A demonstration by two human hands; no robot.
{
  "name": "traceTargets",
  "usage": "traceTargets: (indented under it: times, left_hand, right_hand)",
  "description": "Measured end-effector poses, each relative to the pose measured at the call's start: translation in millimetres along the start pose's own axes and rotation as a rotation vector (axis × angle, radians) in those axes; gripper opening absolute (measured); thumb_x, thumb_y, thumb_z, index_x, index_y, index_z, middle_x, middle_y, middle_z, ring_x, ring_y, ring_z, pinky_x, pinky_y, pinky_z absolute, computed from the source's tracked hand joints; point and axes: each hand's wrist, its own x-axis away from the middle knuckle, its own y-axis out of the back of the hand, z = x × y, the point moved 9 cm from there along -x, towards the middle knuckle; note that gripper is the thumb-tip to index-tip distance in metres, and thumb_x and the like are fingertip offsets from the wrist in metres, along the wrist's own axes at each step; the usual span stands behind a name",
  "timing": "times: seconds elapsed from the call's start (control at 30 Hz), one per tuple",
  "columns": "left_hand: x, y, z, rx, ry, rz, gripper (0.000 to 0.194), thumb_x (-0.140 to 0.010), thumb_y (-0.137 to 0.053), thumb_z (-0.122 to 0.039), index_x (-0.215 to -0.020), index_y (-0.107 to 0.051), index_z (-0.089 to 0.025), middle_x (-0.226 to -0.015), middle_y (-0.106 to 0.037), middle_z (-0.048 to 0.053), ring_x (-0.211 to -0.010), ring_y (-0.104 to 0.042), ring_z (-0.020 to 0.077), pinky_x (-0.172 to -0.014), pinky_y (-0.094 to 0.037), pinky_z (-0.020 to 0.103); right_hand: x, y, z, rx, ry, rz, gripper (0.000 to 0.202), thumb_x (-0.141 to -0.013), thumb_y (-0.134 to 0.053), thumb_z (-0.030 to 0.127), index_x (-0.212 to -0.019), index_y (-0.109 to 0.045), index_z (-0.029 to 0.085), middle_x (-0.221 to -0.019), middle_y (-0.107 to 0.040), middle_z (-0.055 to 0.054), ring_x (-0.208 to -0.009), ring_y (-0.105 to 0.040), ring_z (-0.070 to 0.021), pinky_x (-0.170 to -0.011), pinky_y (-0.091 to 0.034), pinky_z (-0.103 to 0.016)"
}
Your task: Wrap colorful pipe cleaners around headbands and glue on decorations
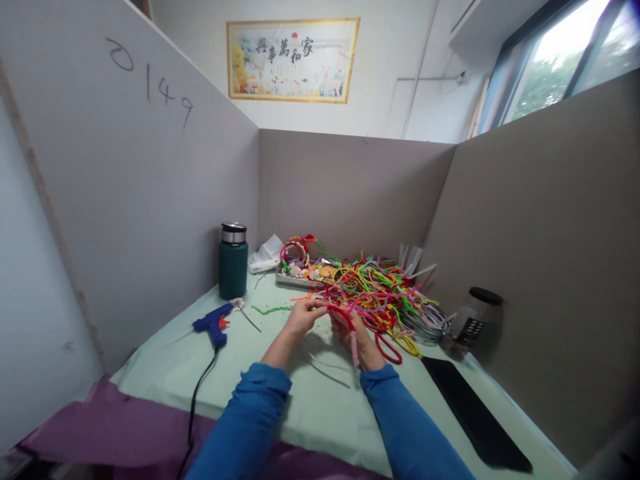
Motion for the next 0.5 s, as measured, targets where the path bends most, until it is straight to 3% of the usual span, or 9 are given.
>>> traceTargets:
  times: [0.1, 0.33, 0.5]
  left_hand:
    - [0.9, 1.9, 2.5, 0.061, 0.042, -0.007, 0.047, -0.057, -0.079, -0.046, -0.085, -0.069, -0.010, -0.044, -0.040, -0.009, -0.038, -0.021, 0.0019, -0.042, -0.012, 0.022]
    - [3.3, -0.6, 13.8, 0.214, 0.165, 0.027, 0.043, -0.058, -0.080, -0.044, -0.084, -0.064, -0.013, -0.043, -0.028, -0.012, -0.036, -0.017, 0.0021, -0.041, -0.006, 0.022]
    - [5.5, -1.3, 19.1, 0.280, 0.241, 0.032, 0.036, -0.062, -0.079, -0.035, -0.085, -0.061, -0.014, -0.054, -0.044, -0.008, -0.038, -0.019, 0.0009, -0.039, -0.006, 0.021]
  right_hand:
    - [-1.1, 3.9, -0.1, 0.015, 0.010, -0.069, 0.035, -0.060, -0.074, 0.051, -0.074, -0.066, 0.020, -0.055, -0.052, 0.002, -0.050, -0.042, -0.0118, -0.049, -0.032, -0.026]
    - [8.0, -0.5, 22.7, 0.282, 0.159, -0.133, 0.031, -0.062, -0.074, 0.048, -0.065, -0.066, 0.018, -0.050, -0.046, 0.003, -0.049, -0.035, -0.0107, -0.048, -0.027, -0.026]
    - [8.0, 5.0, 24.0, 0.326, 0.180, -0.212, 0.033, -0.062, -0.071, 0.050, -0.075, -0.071, 0.019, -0.048, -0.043, 0.004, -0.048, -0.033, -0.0112, -0.047, -0.026, -0.026]
